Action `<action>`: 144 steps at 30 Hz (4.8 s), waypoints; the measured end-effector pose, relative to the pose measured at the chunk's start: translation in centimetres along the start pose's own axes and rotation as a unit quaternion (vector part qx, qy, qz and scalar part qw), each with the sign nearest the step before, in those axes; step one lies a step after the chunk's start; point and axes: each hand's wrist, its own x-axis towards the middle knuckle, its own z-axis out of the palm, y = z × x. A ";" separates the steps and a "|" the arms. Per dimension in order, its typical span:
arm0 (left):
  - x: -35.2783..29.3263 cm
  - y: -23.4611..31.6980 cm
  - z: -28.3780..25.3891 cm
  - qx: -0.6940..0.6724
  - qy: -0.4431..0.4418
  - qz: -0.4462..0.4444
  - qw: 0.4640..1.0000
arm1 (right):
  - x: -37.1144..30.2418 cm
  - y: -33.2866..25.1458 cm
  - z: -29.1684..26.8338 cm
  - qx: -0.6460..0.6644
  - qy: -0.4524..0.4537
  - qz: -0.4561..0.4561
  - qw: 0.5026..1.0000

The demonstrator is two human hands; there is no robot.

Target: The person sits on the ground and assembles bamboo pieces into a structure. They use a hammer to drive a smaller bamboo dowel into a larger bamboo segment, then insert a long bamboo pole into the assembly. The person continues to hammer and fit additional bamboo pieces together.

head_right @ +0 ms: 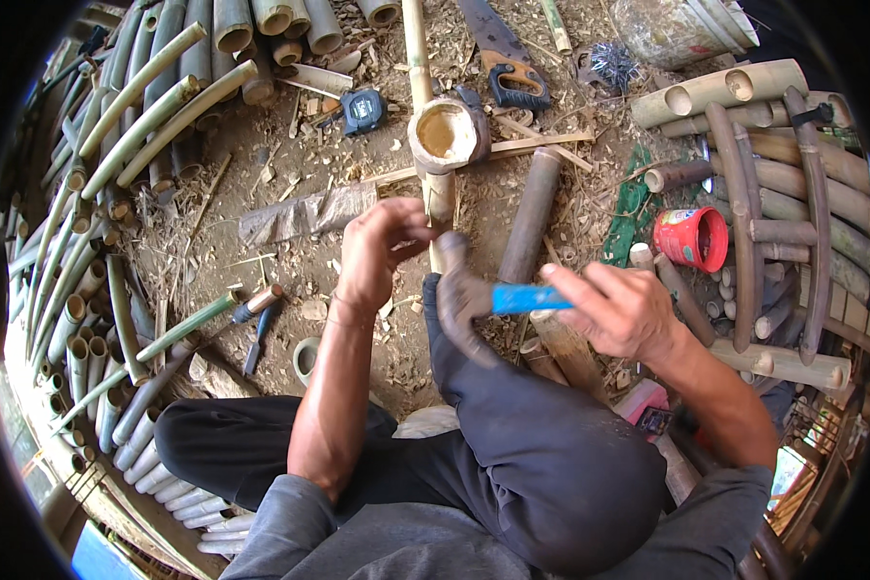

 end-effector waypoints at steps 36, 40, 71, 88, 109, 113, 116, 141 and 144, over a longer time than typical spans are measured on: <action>8.2 -4.5 1.4 0.392 0.008 0.389 0.834 | 12.9 1.6 11.5 0.431 0.296 0.285 0.803; 9.0 -5.2 0.9 0.421 0.032 0.427 0.800 | 13.3 2.0 12.0 0.442 0.297 0.268 0.803; 7.2 -3.4 1.8 0.471 0.075 0.324 0.817 | 5.7 2.5 7.6 0.519 0.235 0.327 0.754; 6.7 -3.1 2.3 0.469 0.075 0.337 0.813 | -1.6 -5.5 17.8 0.424 -0.014 0.214 0.880; 6.7 -1.5 2.5 0.405 0.022 0.323 0.855 | 2.6 1.4 3.6 -0.078 0.019 -0.029 0.996; 6.5 -1.7 2.1 0.389 0.021 0.326 0.862 | 3.2 0.2 2.9 -0.016 0.011 -0.119 0.993; 6.8 -1.6 2.2 0.390 0.026 0.344 0.854 | 3.5 0.8 2.6 -0.018 -0.004 -0.202 0.979; 6.6 -1.5 2.7 0.392 0.042 0.372 0.840 | 4.1 1.3 3.3 -0.027 0.016 -0.181 0.983; 6.7 -1.7 2.7 0.405 0.047 0.370 0.835 | 4.1 1.9 3.5 -0.077 0.017 -0.194 0.978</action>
